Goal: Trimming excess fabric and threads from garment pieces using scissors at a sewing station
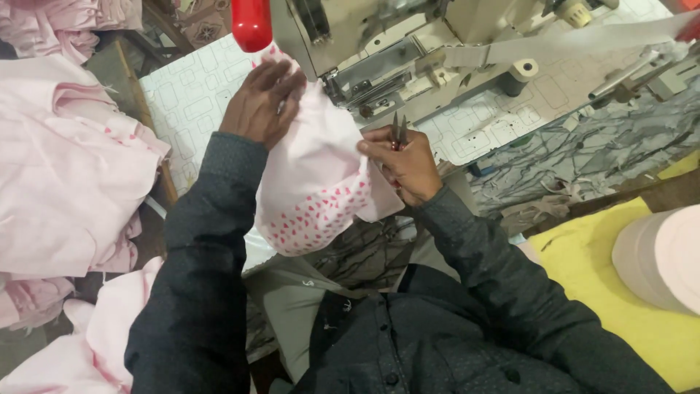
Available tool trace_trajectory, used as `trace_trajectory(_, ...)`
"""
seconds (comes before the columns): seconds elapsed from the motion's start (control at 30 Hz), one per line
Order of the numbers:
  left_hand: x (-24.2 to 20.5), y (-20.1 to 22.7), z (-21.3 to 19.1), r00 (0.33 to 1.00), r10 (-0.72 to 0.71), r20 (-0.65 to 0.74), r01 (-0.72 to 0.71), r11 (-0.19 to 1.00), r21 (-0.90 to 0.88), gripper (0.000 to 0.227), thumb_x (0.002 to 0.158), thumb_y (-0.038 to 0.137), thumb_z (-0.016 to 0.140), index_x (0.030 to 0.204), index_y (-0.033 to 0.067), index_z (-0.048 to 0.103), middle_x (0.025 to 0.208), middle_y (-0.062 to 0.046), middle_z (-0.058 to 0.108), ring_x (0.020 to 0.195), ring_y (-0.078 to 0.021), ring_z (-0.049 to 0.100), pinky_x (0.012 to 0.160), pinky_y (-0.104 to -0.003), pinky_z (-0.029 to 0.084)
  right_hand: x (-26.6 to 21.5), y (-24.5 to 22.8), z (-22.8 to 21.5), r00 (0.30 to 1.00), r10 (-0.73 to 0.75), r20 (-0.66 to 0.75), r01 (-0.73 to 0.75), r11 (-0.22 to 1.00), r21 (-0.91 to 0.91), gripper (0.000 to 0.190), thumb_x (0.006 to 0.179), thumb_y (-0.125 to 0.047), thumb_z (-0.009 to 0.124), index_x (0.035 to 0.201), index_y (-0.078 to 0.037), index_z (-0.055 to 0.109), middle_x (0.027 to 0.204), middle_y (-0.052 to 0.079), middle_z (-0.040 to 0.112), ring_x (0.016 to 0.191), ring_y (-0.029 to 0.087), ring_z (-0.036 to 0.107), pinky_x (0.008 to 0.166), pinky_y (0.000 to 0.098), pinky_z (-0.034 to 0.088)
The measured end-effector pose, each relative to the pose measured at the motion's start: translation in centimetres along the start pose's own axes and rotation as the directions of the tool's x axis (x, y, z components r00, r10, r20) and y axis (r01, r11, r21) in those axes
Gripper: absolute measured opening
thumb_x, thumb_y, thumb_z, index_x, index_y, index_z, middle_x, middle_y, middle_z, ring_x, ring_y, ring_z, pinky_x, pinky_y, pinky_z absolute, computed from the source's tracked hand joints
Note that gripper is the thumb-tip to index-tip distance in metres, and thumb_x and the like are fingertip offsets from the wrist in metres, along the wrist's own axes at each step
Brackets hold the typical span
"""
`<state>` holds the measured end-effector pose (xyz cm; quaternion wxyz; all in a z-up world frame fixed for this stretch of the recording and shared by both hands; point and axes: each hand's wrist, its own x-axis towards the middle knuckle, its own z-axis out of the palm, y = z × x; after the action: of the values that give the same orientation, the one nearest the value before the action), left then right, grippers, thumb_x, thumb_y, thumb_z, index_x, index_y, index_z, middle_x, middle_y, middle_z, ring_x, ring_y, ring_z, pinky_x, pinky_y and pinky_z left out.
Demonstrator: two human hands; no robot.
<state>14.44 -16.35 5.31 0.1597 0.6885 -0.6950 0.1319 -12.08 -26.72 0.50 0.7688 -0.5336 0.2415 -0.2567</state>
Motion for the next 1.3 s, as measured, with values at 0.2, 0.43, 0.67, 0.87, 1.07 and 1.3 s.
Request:
trace_trajectory(0.2, -3.3, 3.2, 0.4, 0.816, -0.523, -0.245, 0.489, 0.851, -0.19, 0.057, 0.113, 0.042, 0.037, 0.153, 0.001, 0.04, 0.158, -0.026, 0.042, 0.149, -0.04, 0.035, 0.124, -0.059, 0.028, -0.8, 0.2, 1.0, 0.929, -0.346, -0.131, 0.302, 0.913, -0.273, 0.021, 0.093, -0.023, 0.078, 0.104, -0.005, 0.074, 0.095, 0.006, 0.077, 0.084, 0.016, 0.073, 0.079, 0.0345, 0.066)
trace_trajectory(0.43, -8.9, 12.7, 1.9, 0.402, -0.733, 0.548, 0.224, -0.502, -0.836, 0.099, 0.089, 0.055, 0.073, 0.16, 0.0075, 0.023, 0.154, -0.03, 0.03, 0.141, -0.0499, 0.035, 0.115, -0.066, 0.03, -2.8, 0.8, 2.8, 0.854, -0.514, -0.084, 0.402, 0.753, -0.521, 0.035, 0.093, -0.025, 0.084, 0.112, 0.0, 0.067, 0.099, 0.019, 0.07, 0.093, 0.034, 0.07, 0.085, 0.0462, 0.057)
trace_trajectory(0.67, -10.0, 12.2, 8.1, 0.618, -0.439, 0.652, -0.006, -0.832, -0.555, 0.054, 0.086, 0.029, 0.072, 0.132, 0.0008, 0.065, 0.121, -0.028, 0.069, 0.109, -0.0498, 0.069, 0.095, -0.067, 0.054, -2.7, -1.0, 1.2, 0.988, 0.153, -0.005, -0.148, 0.965, 0.216, 0.02, 0.087, -0.01, 0.08, 0.093, -0.003, 0.062, 0.067, -0.001, 0.048, 0.051, 0.006, 0.045, 0.031, 0.0105, 0.025)
trace_trajectory(0.87, -8.6, 16.3, 10.4, 0.788, -0.373, 0.49, -0.109, -0.868, -0.484, 0.057, 0.087, 0.034, 0.064, 0.134, 0.0026, 0.067, 0.122, -0.026, 0.072, 0.115, -0.0447, 0.068, 0.109, -0.059, 0.047, -2.6, -2.6, 0.6, 0.982, 0.186, -0.013, -0.181, 0.966, 0.187, 0.024, 0.085, -0.012, 0.08, 0.101, -0.002, 0.065, 0.067, 0.0, 0.05, 0.051, 0.003, 0.044, 0.03, 0.0092, 0.026)
trace_trajectory(1.07, -8.5, 17.6, 0.1, 0.438, -0.725, 0.531, 0.036, -0.576, -0.817, 0.038, 0.081, 0.012, 0.079, 0.112, -0.0056, 0.066, 0.087, -0.025, 0.072, 0.079, -0.0377, 0.075, 0.074, -0.052, 0.062, -3.1, -2.6, -2.2, 0.981, 0.14, -0.135, -0.132, 0.989, 0.064, 0.024, 0.085, -0.012, 0.085, 0.099, -0.001, 0.068, 0.068, 0.001, 0.052, 0.057, 0.003, 0.052, 0.033, 0.0082, 0.03)
trace_trajectory(1.3, -3.8, 13.4, -8.4, 0.559, -0.728, 0.397, 0.494, -0.092, -0.865, 0.074, 0.077, 0.029, 0.085, 0.14, 0.0041, 0.056, 0.118, -0.02, 0.07, 0.103, -0.0284, 0.069, 0.094, -0.05, 0.057, -2.4, -1.8, -0.8, 0.978, 0.142, -0.154, -0.12, 0.982, 0.144, 0.023, 0.085, -0.012, 0.086, 0.098, -0.004, 0.07, 0.068, 0.0, 0.052, 0.055, 0.004, 0.052, 0.033, 0.0089, 0.03)
